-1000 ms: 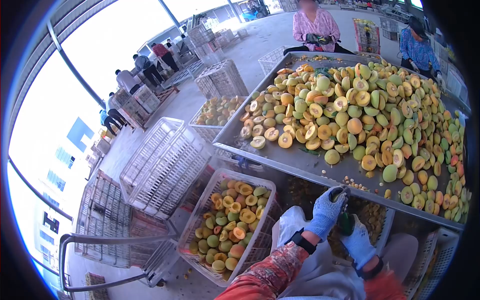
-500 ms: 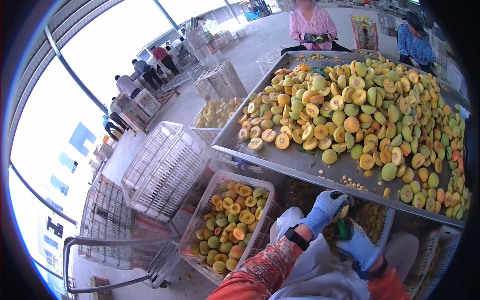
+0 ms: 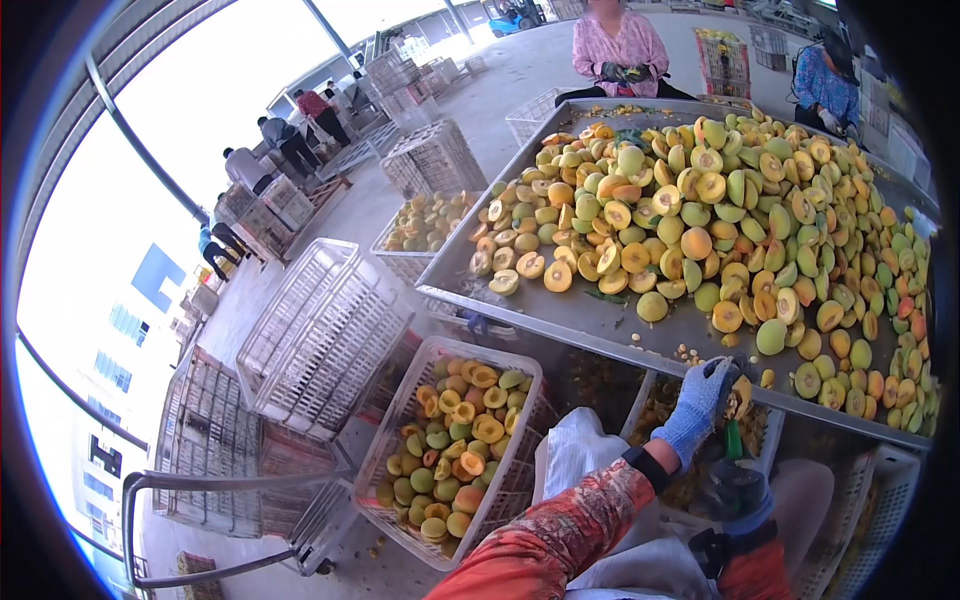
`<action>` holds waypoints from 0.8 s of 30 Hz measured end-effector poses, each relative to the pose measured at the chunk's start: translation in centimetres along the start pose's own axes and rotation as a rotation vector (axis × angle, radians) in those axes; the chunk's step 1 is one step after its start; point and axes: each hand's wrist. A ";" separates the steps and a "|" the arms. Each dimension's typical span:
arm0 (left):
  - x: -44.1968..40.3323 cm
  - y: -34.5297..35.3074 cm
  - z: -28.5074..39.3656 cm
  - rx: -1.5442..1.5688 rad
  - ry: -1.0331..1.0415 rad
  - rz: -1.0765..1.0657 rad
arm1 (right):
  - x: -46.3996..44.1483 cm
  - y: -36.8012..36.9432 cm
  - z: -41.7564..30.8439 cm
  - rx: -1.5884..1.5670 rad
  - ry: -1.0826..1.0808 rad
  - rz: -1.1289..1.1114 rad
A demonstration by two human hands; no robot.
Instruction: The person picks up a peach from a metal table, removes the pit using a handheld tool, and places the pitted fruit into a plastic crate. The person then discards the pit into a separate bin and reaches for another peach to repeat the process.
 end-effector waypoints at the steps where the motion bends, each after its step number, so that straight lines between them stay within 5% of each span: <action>1: -0.4 0.2 -0.4 0.025 -0.019 0.003 | 0.0 -0.8 0.2 0.003 -0.001 -0.003; 6: -0.9 1.1 -1.0 0.019 -0.044 -0.041 | -0.2 -3.0 0.2 0.022 -0.034 -0.151; 10: 0.1 1.1 0.5 -0.539 0.100 0.081 | -1.7 -0.4 -1.1 -0.410 0.170 -0.228; 12: 1.1 0.7 2.3 -0.863 0.135 0.087 | -2.1 1.5 -1.1 1.192 -0.342 0.222; 16: -1.0 -1.0 -1.0 -0.458 -0.129 0.010 | -2.2 2.6 -0.7 0.865 -0.287 0.041; 21: -3.6 -0.4 -4.3 -0.287 -0.180 -0.039 | -1.7 0.4 -1.6 0.123 0.040 -0.087; 24: -4.9 0.7 -5.8 -0.239 -0.154 -0.098 | -1.5 -2.2 -1.9 0.204 -0.066 -0.134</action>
Point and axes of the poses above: each hand's wrist, its own x-axis away from the middle knuckle, its own y-axis out of the palm, z = x × y, and after that the axes turned 1 degree about -x, right-handed
